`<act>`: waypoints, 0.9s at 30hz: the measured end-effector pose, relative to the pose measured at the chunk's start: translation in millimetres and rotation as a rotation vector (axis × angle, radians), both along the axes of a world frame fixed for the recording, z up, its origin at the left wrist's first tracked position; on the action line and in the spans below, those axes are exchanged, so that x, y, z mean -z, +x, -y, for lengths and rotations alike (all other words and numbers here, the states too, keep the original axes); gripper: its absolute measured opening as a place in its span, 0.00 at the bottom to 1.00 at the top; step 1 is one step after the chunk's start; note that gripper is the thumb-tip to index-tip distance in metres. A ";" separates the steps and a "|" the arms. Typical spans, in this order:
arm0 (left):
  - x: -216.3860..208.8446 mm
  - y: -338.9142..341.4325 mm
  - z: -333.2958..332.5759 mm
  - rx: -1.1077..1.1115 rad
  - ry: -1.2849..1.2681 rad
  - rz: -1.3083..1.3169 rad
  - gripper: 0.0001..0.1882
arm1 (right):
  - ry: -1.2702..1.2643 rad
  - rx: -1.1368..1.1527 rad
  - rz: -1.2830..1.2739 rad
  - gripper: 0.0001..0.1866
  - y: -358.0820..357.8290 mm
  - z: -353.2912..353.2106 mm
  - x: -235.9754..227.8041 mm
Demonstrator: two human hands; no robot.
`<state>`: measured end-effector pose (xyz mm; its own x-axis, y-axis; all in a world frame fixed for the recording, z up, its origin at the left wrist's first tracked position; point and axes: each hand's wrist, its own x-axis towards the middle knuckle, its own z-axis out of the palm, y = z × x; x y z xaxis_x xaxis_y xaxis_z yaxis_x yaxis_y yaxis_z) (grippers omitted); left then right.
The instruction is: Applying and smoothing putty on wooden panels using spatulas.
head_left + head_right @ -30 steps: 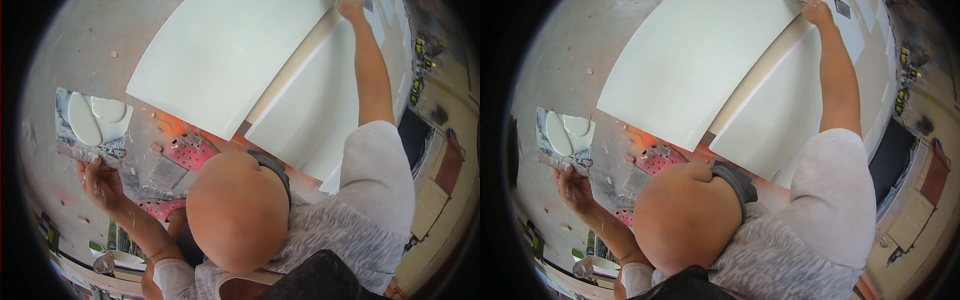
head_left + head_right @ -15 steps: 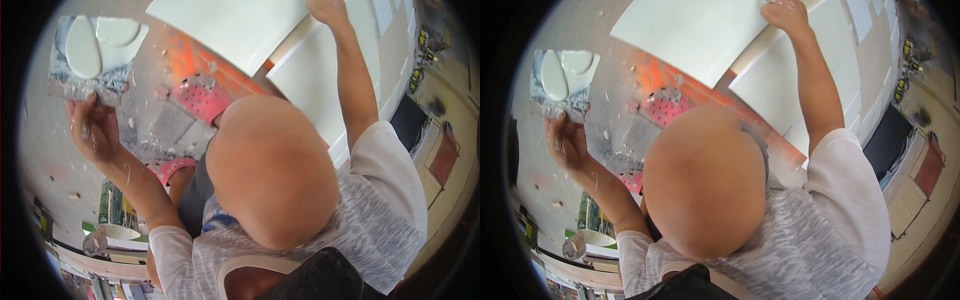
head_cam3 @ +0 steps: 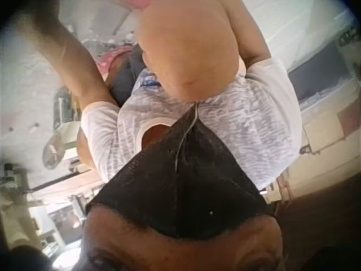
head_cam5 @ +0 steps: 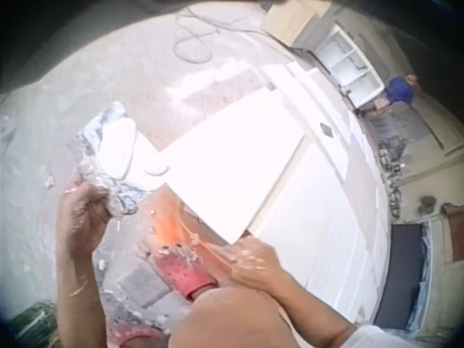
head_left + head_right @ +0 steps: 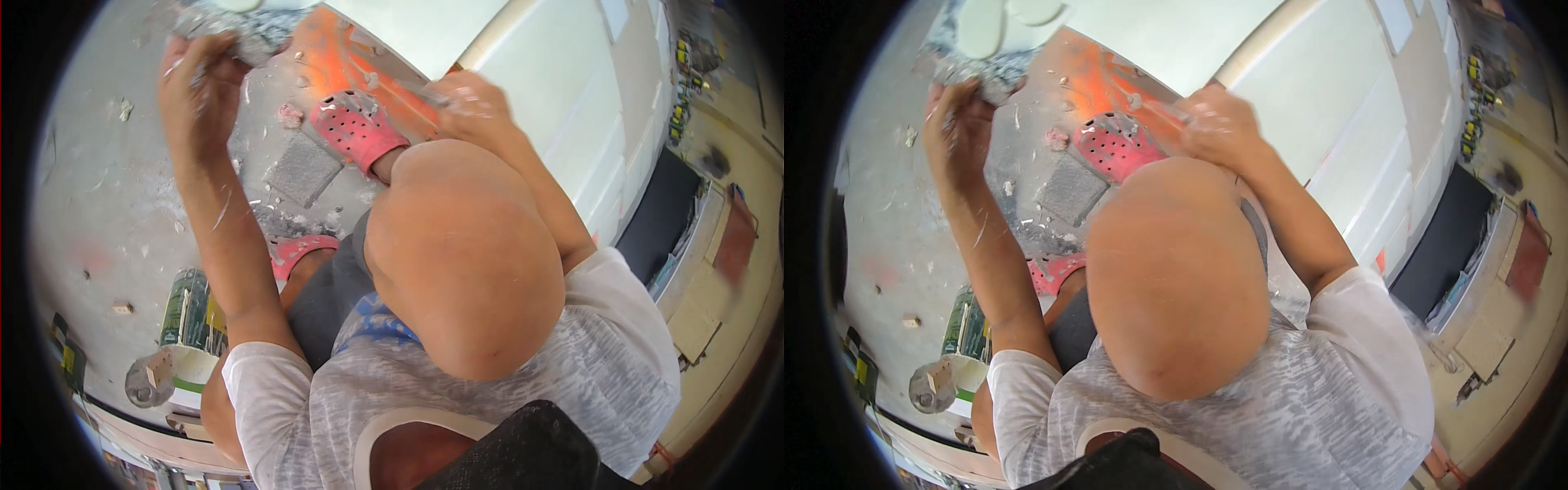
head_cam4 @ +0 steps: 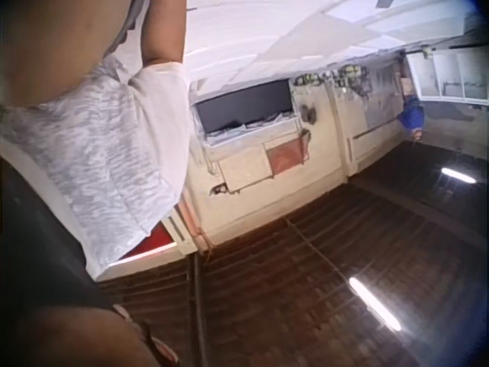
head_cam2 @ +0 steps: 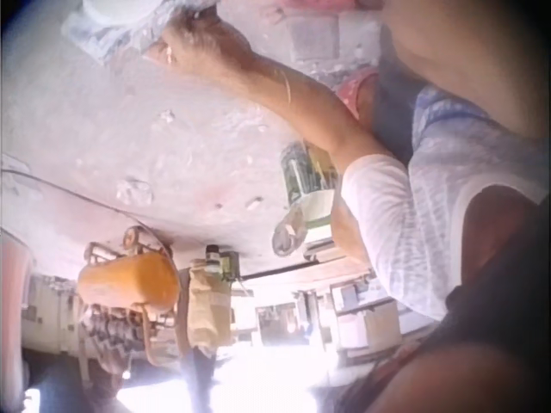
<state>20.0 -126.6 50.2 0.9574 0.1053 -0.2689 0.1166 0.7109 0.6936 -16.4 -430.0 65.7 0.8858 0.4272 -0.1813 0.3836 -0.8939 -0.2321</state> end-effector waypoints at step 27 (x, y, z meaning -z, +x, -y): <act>-75.5 55.1 60.0 -0.024 0.134 0.189 0.16 | 1.889 0.635 -0.675 0.16 132.7 -27.6 -71.3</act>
<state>75.1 -186.6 125.7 0.9862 0.1515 -0.0668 -0.0406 0.6120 0.7898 116.3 -402.3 137.1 0.9471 0.1706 -0.2720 -0.3190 0.5957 -0.7371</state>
